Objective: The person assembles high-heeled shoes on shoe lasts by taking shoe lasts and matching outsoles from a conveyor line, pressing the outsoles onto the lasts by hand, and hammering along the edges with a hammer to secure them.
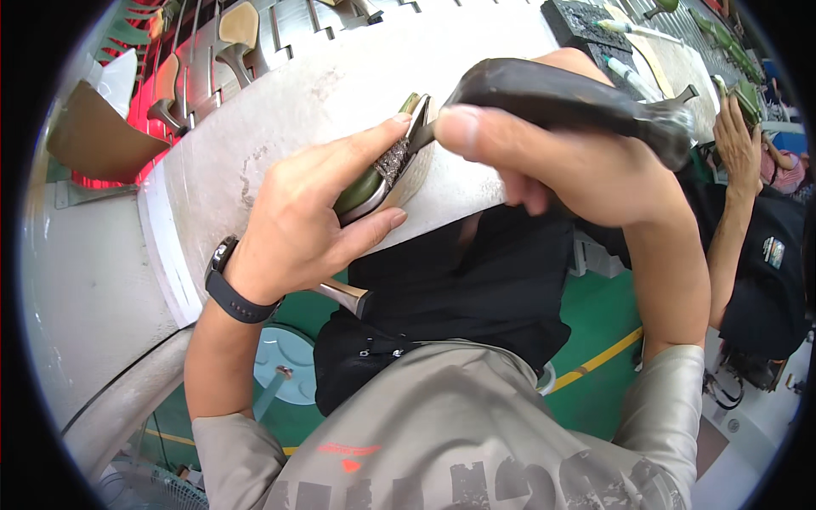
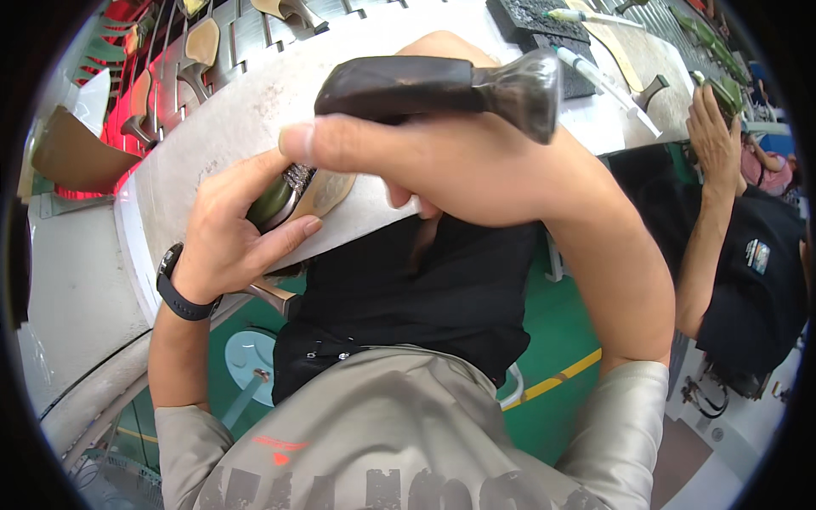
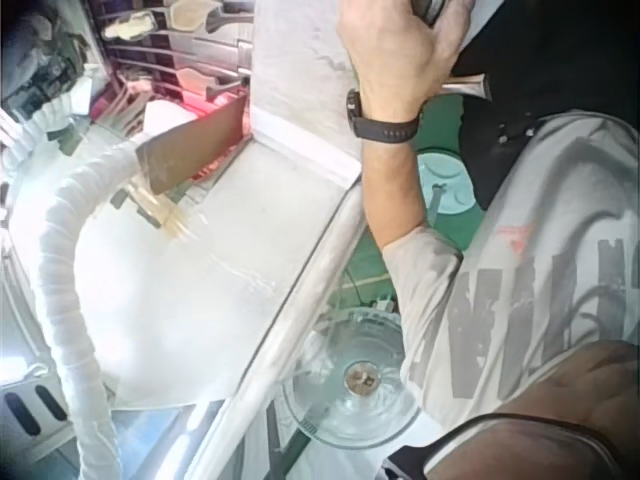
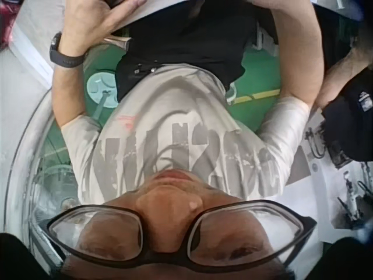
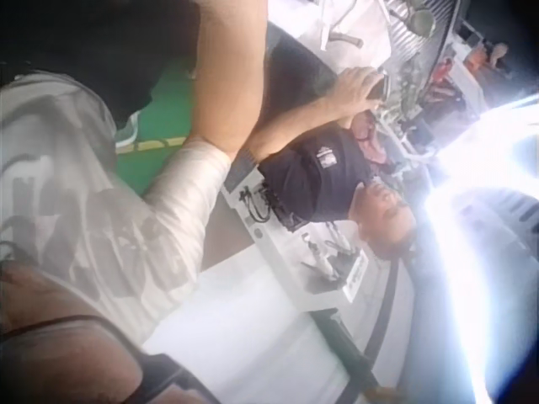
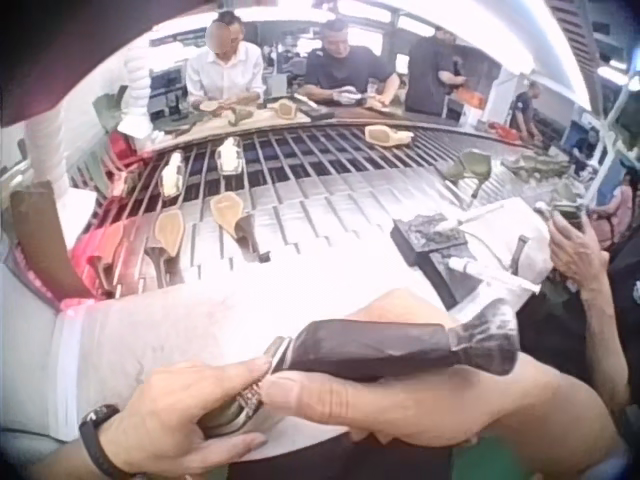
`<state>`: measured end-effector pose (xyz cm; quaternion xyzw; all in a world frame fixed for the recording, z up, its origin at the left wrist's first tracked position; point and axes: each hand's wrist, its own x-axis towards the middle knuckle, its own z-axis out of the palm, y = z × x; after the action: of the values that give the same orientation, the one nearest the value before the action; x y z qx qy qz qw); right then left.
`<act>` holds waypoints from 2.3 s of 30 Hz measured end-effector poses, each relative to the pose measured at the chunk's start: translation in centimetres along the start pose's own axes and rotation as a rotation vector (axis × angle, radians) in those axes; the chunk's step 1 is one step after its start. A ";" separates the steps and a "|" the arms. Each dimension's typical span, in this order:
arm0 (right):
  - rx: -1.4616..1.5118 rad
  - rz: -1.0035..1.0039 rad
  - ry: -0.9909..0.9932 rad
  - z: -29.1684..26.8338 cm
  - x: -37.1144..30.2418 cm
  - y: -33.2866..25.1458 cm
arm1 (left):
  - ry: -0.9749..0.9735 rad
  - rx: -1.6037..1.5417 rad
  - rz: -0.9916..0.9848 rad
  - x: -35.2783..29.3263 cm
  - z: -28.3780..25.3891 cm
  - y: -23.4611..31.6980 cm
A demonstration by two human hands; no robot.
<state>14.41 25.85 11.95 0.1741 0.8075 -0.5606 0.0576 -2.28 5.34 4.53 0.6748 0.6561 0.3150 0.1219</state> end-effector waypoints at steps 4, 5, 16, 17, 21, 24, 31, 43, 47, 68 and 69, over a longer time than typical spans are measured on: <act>-0.708 -0.526 0.532 2.0 -3.3 2.3 | 0.029 -0.009 0.033 -0.1 0.3 -0.3; -0.557 -0.491 0.698 3.0 -4.1 3.7 | 0.040 -0.009 0.033 -0.1 0.3 -0.3; 0.685 -0.237 0.492 12.5 -4.5 10.0 | -0.057 -0.033 -0.062 -0.1 -0.1 -0.3; 0.691 -0.269 0.521 12.8 -4.2 9.7 | -0.052 -0.026 -0.048 0.0 -0.1 -0.2; 0.427 -0.367 0.573 13.0 -3.8 8.8 | -0.037 -0.005 -0.034 -0.1 0.0 -0.4; 0.331 -0.453 0.583 13.0 -2.6 8.2 | -0.042 0.073 -0.005 0.3 0.1 0.2; 0.255 -0.414 0.479 10.6 -1.8 7.1 | -0.031 0.050 -0.072 0.0 0.0 0.1; 0.330 -0.347 0.507 9.4 -1.4 8.1 | -0.062 0.056 -0.039 0.8 -0.1 0.3; 0.247 -0.399 0.526 8.5 -1.1 7.9 | -0.098 0.053 -0.017 1.0 -0.4 0.3; 0.296 -0.126 0.337 5.9 -0.9 4.3 | -0.027 0.036 -0.016 0.1 -0.3 0.2; 0.196 -0.134 0.303 5.9 -1.4 3.7 | -0.016 0.048 -0.008 0.1 -0.3 0.1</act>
<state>16.38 21.21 6.87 0.2070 0.7583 -0.6065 -0.1195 -2.33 5.31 4.83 0.6775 0.6651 0.2933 0.1124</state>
